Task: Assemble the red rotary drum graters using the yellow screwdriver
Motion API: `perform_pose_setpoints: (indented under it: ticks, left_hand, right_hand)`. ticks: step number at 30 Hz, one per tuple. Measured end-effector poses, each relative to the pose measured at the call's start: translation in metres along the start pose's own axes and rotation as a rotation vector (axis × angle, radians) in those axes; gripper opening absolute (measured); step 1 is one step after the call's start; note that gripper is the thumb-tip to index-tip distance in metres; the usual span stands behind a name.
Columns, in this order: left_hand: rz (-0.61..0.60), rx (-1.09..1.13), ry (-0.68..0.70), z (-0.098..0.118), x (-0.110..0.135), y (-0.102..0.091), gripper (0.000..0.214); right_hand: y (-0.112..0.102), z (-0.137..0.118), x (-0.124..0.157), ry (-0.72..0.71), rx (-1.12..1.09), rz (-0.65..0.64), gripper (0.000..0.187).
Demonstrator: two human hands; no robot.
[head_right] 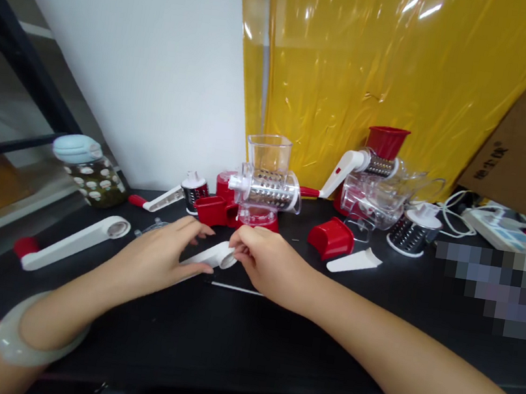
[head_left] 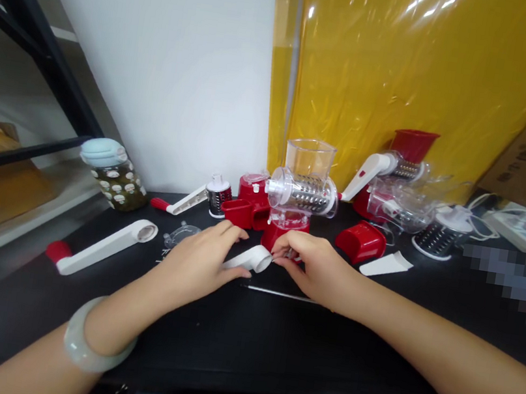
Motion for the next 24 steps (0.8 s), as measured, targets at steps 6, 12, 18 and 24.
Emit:
perform_pose_setpoints:
  ticks: [6, 12, 18, 24]
  left_hand:
    - [0.132, 0.007, 0.378, 0.046, 0.012, -0.004, 0.019]
    - [0.173, -0.063, 0.442, 0.051, 0.017, 0.0, 0.021]
    - [0.021, 0.077, 0.229, 0.015, 0.001, -0.009, 0.022]
    - [-0.246, 0.215, 0.223, 0.004, 0.0, -0.001, 0.019]
  right_hand:
    - [0.005, 0.002, 0.003, 0.115, -0.243, 0.063, 0.012]
    - [0.009, 0.004, 0.007, 0.214, -0.279, 0.128, 0.015]
    - [0.026, -0.012, 0.008, 0.087, 0.195, -0.197, 0.018]
    - [0.048, -0.017, 0.031, -0.044, 0.681, -0.52, 0.019]
Point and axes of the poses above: each hand's wrist, its own x-axis away from the middle knuckle, its own y-axis out of the palm, z = x × y, the point moved 9 cm from there along -x, towards the middle knuckle, and after that the axes turned 11 degrees about x, right-handed, at the moved point
